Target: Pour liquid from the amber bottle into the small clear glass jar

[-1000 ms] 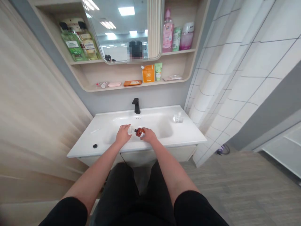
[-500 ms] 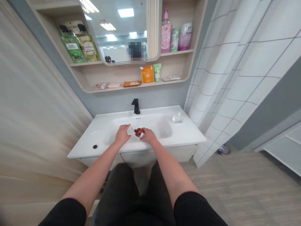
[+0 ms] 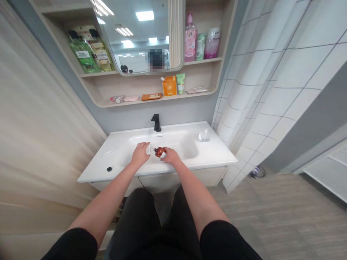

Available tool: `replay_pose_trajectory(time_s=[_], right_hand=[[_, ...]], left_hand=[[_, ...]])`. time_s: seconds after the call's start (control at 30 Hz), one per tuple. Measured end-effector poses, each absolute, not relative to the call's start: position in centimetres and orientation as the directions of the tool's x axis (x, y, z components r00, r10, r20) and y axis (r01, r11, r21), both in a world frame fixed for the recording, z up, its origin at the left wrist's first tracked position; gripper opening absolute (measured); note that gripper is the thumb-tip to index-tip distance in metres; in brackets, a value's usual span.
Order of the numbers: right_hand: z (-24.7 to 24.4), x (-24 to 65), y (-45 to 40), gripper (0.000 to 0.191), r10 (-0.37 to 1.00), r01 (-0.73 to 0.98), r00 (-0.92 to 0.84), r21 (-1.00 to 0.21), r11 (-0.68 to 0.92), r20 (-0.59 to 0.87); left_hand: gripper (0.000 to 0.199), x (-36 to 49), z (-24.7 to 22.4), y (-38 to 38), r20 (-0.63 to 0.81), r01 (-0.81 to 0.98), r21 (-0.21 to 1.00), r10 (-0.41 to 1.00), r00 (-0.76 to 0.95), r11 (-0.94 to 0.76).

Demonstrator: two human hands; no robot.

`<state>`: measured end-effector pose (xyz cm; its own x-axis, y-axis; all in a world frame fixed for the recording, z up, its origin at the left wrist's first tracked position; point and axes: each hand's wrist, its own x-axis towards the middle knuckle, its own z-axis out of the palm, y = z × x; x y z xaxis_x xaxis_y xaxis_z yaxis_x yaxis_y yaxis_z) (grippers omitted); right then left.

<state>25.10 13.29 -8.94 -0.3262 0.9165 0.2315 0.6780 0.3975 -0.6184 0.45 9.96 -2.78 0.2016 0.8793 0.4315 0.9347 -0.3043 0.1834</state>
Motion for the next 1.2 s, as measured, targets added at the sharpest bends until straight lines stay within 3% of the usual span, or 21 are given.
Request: replay_pose_trajectory(time_s=[1.2], right_hand=[[-9.1, 25.3, 13.5, 0.074, 0.906, 0.593, -0.334, -0.69, 0.415, 0.258]], left_hand=[[0.077, 0.8, 0.2, 9.8, 0.389, 0.93, 0.084, 0.871, 0.3, -0.357]])
